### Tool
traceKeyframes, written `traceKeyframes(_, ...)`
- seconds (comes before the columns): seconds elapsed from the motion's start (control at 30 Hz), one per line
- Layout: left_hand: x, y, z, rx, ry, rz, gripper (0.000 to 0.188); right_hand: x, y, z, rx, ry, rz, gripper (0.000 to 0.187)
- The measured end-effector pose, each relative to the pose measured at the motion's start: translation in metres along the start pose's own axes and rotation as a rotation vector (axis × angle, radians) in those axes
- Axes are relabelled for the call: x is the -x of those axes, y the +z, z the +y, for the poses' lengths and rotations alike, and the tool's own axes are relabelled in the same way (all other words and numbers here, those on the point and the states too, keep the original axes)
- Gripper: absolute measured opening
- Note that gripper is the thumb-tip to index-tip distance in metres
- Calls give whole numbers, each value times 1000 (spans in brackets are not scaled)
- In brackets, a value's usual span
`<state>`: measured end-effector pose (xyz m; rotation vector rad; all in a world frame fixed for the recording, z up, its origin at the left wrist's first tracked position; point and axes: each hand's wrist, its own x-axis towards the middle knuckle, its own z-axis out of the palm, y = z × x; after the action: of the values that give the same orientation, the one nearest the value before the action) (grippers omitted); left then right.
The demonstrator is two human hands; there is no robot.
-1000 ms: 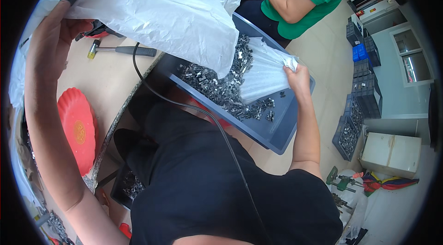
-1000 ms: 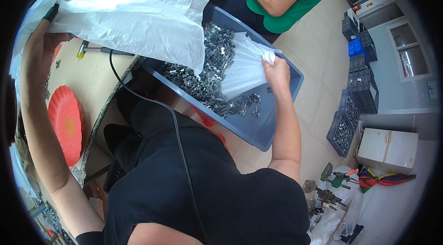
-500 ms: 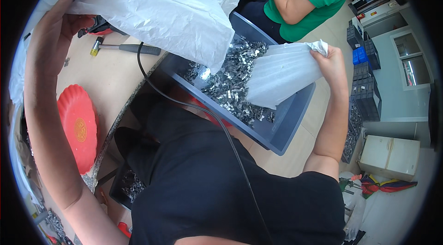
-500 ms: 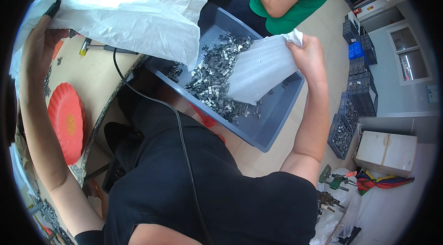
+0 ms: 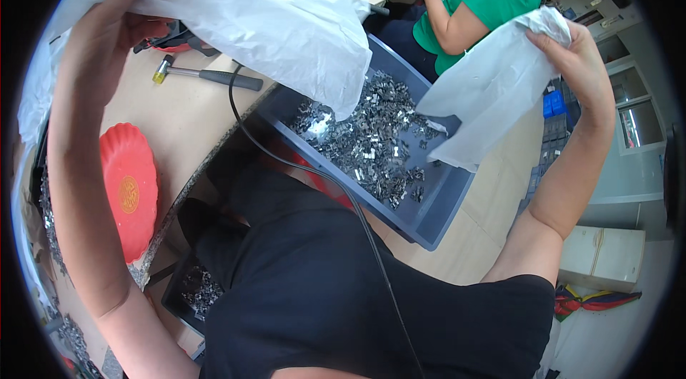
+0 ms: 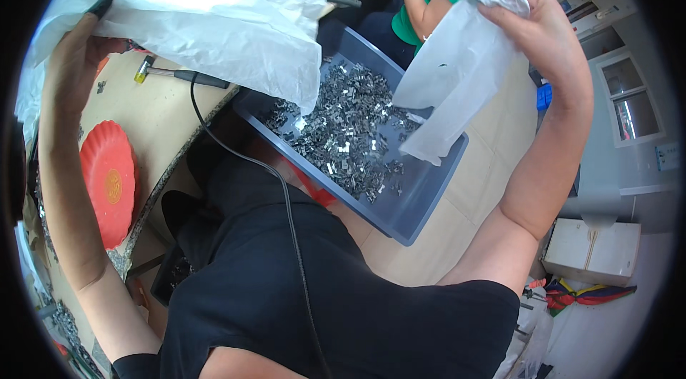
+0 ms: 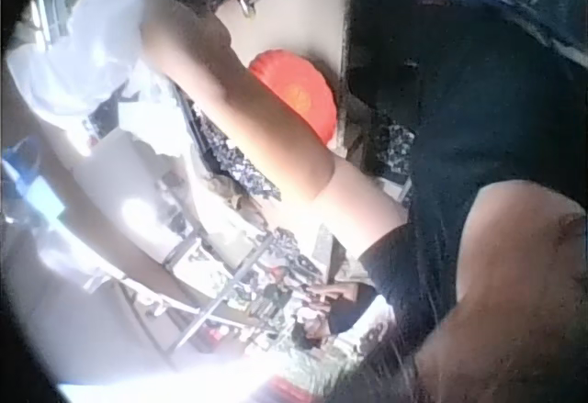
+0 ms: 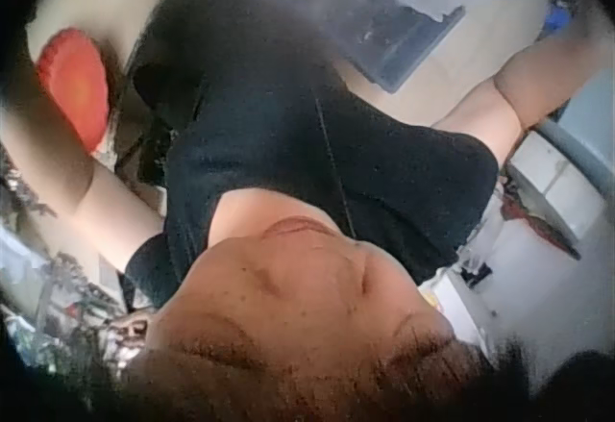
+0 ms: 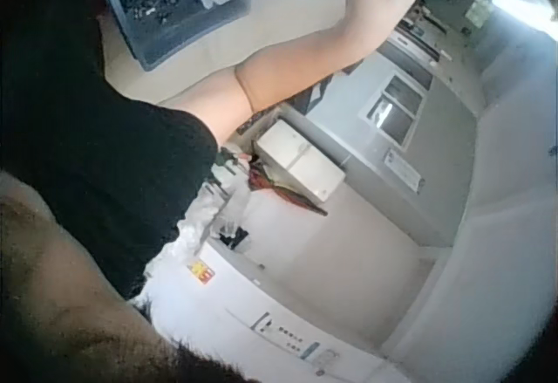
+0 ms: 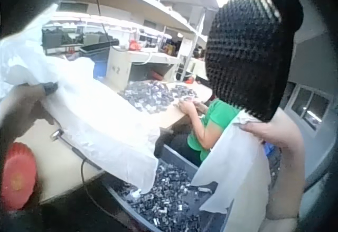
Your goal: The person scoops metal pieces from a container using a tray, dumps them onto the table, removes plastic packaging, and assembles the small metal components together by hand.
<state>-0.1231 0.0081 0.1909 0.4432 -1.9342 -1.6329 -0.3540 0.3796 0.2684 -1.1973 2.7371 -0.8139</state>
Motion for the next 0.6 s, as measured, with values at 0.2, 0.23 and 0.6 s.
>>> traceKeyframes(0.2,18,44,18,-18,58,-21,32,-55,9,-74,66,-404,58,22)
traceKeyframes(0.23,18,46,17,-12,78,-36,32,-55,18,-100,69,-436,60,22)
traceKeyframes(0.6,31,-6,23,159,422,-20,24,-119,133,-283,5,-1331,8,30)
